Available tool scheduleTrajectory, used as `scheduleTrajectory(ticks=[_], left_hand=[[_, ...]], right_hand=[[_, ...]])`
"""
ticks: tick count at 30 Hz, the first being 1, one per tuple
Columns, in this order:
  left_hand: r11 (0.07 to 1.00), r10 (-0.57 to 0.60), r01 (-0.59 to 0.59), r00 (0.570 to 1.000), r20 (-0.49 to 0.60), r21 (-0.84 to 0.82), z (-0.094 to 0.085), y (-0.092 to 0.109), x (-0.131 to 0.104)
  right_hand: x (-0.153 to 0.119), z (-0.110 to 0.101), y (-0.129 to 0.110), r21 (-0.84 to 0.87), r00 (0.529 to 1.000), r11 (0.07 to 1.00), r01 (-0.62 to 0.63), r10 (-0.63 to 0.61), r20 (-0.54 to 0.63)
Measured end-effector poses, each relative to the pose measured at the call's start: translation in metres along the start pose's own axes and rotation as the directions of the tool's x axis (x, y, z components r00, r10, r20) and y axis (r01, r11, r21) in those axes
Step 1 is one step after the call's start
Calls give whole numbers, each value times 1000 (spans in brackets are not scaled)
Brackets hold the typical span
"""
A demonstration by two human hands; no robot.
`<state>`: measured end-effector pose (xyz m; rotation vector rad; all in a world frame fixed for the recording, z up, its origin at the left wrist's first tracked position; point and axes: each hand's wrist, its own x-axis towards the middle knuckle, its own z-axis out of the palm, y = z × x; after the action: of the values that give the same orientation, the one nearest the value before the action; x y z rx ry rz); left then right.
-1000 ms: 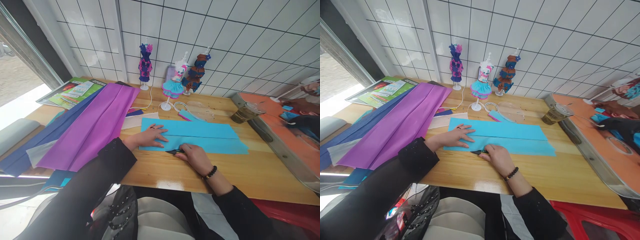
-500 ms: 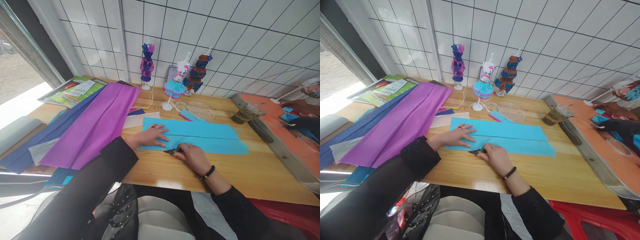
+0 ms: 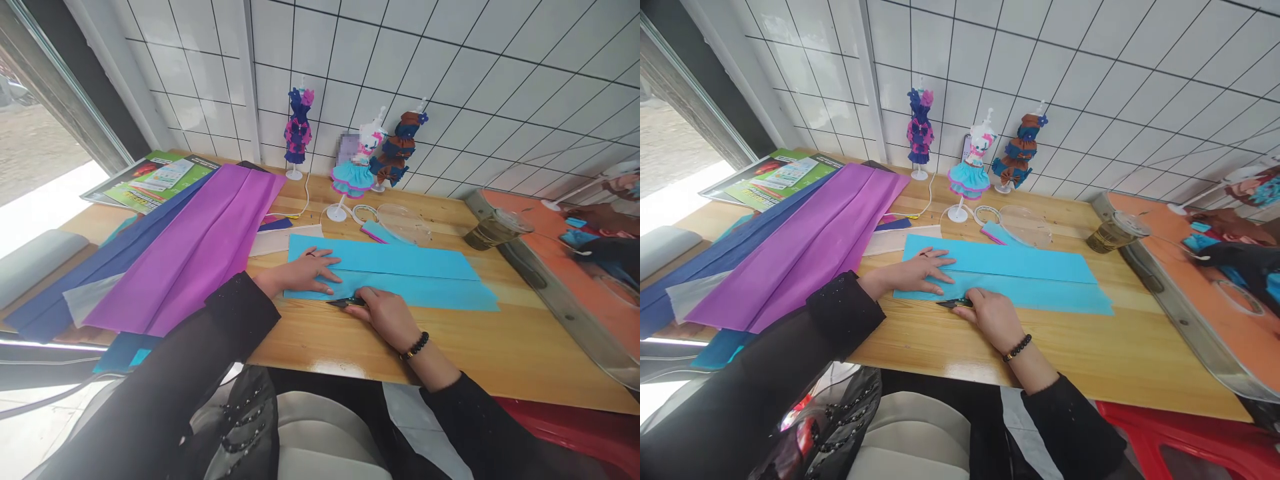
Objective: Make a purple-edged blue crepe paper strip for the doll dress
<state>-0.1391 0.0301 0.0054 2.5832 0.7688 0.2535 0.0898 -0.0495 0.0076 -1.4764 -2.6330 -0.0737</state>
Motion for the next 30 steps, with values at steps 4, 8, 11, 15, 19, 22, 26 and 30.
scheduleTrajectory(ticks=[4,8,11,15,19,22,26,30], left_hand=[[1000,-3,3,1000,3,5,-1,2,0],[1000,2,-2,1000,6,12,-3,3,-1],[1000,9,-9,1000,3,22,-3,3,-1],[999,31,-31,999,-10,37,-2,0,-1],[999,31,-30,999,-14,42,-1,-1,-1],[998,34,-33,999,-12,47,-1,-2,-1],[999,26,-26,1000,-2,46,0,-1,0],[1000,15,-15,1000,6,21,-1,-1,-1]], right_hand=[[3,1,-1,-9,1000,1000,5,-5,8],[3,-1,0,-20,1000,1000,12,-12,10],[2,-2,-1,-22,1000,1000,7,-7,10],[3,0,-3,-7,1000,1000,9,-9,10],[6,1,-6,-1,1000,1000,17,-17,21],[8,2,-8,2,1000,1000,24,-24,16],[8,0,-9,0,1000,1000,22,-22,1],[7,-1,-10,-6,1000,1000,23,-23,-2]])
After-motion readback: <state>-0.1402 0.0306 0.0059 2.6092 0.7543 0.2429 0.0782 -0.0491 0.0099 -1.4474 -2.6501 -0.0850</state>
